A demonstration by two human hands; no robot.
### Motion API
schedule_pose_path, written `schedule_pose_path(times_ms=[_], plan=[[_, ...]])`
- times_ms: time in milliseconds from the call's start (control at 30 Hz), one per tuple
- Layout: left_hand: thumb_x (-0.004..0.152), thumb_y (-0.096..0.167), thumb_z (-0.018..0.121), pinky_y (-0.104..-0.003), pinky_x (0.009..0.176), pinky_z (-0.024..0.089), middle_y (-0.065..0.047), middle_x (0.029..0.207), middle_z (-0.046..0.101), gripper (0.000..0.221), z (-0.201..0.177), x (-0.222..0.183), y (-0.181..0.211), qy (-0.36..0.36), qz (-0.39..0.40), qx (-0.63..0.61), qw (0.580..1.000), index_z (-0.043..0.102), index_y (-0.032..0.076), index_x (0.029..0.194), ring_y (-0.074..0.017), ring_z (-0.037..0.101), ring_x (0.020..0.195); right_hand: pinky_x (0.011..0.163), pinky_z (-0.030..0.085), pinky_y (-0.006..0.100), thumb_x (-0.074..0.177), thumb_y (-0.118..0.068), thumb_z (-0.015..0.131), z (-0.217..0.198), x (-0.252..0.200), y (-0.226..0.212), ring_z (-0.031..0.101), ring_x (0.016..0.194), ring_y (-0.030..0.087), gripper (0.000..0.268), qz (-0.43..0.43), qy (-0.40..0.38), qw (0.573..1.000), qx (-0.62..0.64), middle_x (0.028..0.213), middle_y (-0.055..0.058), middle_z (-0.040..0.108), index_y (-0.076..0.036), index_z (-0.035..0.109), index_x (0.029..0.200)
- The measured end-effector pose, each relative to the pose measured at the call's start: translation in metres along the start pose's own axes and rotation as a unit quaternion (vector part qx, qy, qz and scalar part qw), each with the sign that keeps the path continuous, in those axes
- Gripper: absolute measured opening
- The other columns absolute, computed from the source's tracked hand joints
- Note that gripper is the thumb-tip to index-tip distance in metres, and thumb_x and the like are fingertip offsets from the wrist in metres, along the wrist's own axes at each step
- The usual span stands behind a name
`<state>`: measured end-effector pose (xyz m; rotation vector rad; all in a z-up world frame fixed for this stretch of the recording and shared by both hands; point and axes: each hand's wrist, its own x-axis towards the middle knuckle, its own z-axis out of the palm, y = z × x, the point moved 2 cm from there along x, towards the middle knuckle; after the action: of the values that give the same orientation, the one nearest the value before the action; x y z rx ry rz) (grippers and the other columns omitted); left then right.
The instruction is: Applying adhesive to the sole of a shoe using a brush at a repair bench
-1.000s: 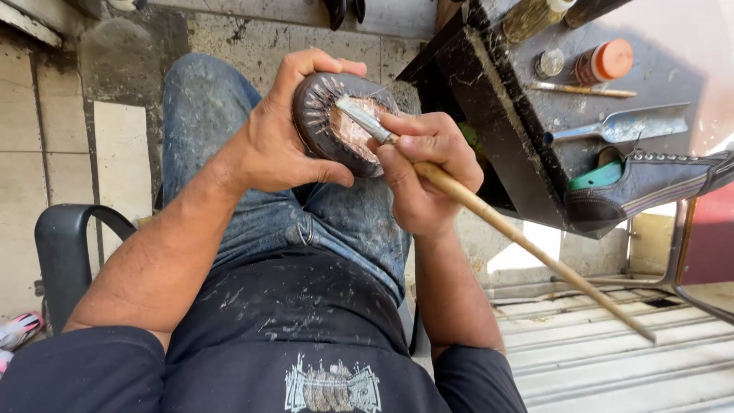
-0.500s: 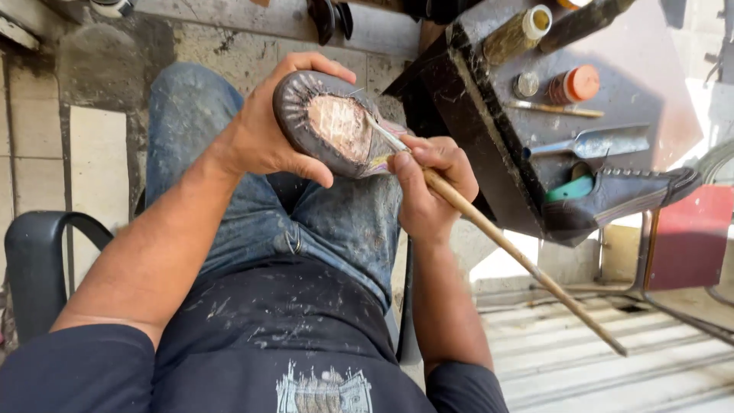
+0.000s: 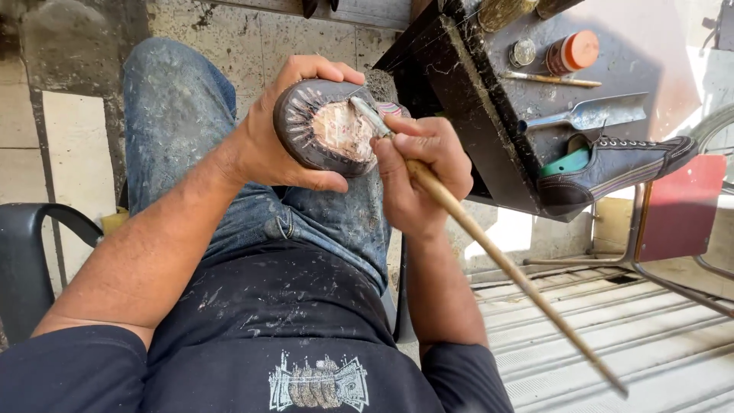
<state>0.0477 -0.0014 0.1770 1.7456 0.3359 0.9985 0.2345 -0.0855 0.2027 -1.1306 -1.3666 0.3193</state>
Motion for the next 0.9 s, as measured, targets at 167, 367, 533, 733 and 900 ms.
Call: schedule_pose_path(times_ms=[167,367,533,733,900], plan=[[0.068,0.029,0.097,-0.048,0.122,0.044,-0.02,0.146,0.051,0.096,-0.003,0.0,-0.006,0.012,-0.001,0.006,1.0,0.034,0.009,0.137,-0.0346,0.053,0.141,0.085,0.064,0.038,0.088,0.002,0.076,-0.013,0.005,0.018,0.075,0.092,0.031,0.018,0.059,-0.008,0.997,0.044,0.089,0.015,0.064,-0.006,0.06,0.09],[0.072,0.03,0.097,-0.048,0.116,0.049,-0.019,0.146,0.048,0.096,-0.006,-0.003,-0.011,0.015,0.029,0.024,0.999,0.032,0.008,0.14,-0.0337,0.055,0.137,0.078,0.058,0.034,0.087,0.006,0.073,-0.026,0.004,0.031,0.069,0.081,0.024,0.018,0.066,-0.056,0.996,0.0,0.08,0.011,0.062,-0.005,0.06,0.084],[0.071,0.029,0.096,-0.051,0.116,0.049,-0.023,0.144,0.048,0.097,-0.009,0.001,-0.016,0.016,0.041,0.015,0.999,0.033,0.005,0.14,-0.0368,0.055,0.136,0.076,0.057,0.033,0.085,0.007,0.074,-0.047,-0.003,0.046,0.07,0.084,0.024,0.018,0.125,-0.078,0.988,0.042,0.084,0.013,0.064,-0.005,0.06,0.084],[0.063,0.028,0.092,-0.044,0.117,0.05,-0.02,0.144,0.046,0.098,-0.006,0.004,-0.011,0.014,-0.013,-0.035,0.999,0.042,-0.003,0.141,-0.0314,0.058,0.132,0.058,0.043,0.031,0.094,0.0,0.062,-0.098,0.073,0.027,0.052,0.056,0.018,0.017,0.14,0.003,0.988,-0.062,0.061,0.01,0.055,-0.008,0.051,0.083],[0.063,0.022,0.091,-0.05,0.12,0.049,-0.027,0.143,0.051,0.097,-0.008,0.006,-0.014,0.025,0.001,-0.052,0.998,0.035,0.0,0.139,-0.0392,0.055,0.14,0.053,0.061,0.03,0.081,-0.001,0.062,-0.138,0.149,0.057,0.069,0.063,0.023,0.006,0.173,0.056,0.981,-0.074,0.071,0.013,0.064,-0.003,0.065,0.085]])
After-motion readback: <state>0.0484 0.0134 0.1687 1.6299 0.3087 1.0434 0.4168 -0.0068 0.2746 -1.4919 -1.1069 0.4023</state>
